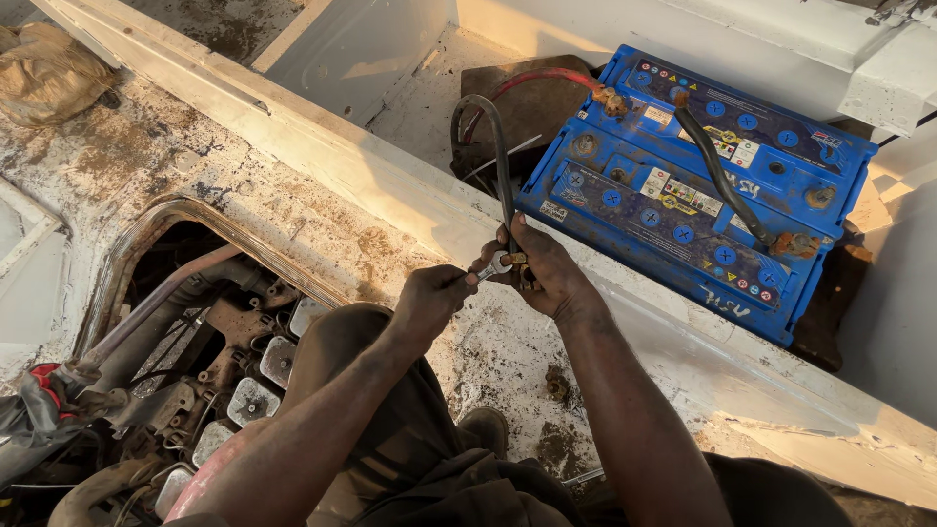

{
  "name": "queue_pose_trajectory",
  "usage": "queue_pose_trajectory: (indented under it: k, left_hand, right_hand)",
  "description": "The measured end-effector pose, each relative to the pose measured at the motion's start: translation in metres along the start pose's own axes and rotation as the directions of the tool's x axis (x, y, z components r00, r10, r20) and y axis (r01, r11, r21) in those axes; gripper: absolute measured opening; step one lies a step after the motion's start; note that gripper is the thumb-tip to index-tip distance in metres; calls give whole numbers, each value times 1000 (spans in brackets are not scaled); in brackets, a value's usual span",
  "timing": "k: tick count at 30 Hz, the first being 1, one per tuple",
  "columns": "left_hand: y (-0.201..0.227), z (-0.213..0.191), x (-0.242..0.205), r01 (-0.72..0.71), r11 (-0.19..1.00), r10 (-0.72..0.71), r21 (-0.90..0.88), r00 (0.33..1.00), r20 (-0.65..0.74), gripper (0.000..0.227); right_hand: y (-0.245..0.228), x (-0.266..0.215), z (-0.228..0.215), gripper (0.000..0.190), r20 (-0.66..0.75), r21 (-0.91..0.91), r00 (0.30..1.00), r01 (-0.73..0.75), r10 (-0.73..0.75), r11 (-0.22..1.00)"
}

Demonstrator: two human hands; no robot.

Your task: The person uses pliers and a wrench to remove and reattach corroded terminals on two blue batteries. They repeatedly loosen nuts, detach cables, and tighten connections while working in a confined white compartment.

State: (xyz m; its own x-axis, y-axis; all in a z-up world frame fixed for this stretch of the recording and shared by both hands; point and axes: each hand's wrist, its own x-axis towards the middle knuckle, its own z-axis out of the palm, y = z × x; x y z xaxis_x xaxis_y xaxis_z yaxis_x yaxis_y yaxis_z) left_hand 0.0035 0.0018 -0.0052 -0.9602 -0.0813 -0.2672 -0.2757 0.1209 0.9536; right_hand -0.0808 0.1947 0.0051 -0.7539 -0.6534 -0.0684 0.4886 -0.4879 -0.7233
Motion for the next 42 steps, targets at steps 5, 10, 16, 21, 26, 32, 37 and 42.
queue_pose_trajectory:
  k: [5,10,16,21,26,32,37,42]
  left_hand:
    - [-15,6,0,-16,990,13,-138,1000,-21,33]
    - [-3,3,-1,23,994,-22,-109,1000,9,36]
    - [58,-46,6,-233,898,185,372,969,160,41]
    - [60,-42,-15,-152,975,148,164,988,35,42]
    - [46,-12,-21,-8,987,27,-158,993,119,35]
    - [52,10,-25,-21,999,22,-44,999,30,40]
    - [43,26,-34,72,978,-79,-195,996,-28,40]
    - [35,30,-33,48,955,-80,-294,992,-96,40]
  right_hand:
    - [1,4,1,45,-23,-7,1000,8,-9,1000]
    - [5,4,8,43,-96,-53,995,18,-23,998]
    - [-8,10,22,33,-163,-189,985,34,-65,981]
    - [-12,10,21,33,-210,-47,969,120,-127,992]
    - [-3,22,17,36,-210,25,963,179,-170,984]
    - [9,29,22,35,-149,93,970,208,-193,974]
    - [20,30,21,36,-263,147,962,118,-76,982]
    - [22,33,14,47,-200,121,980,43,-18,992]
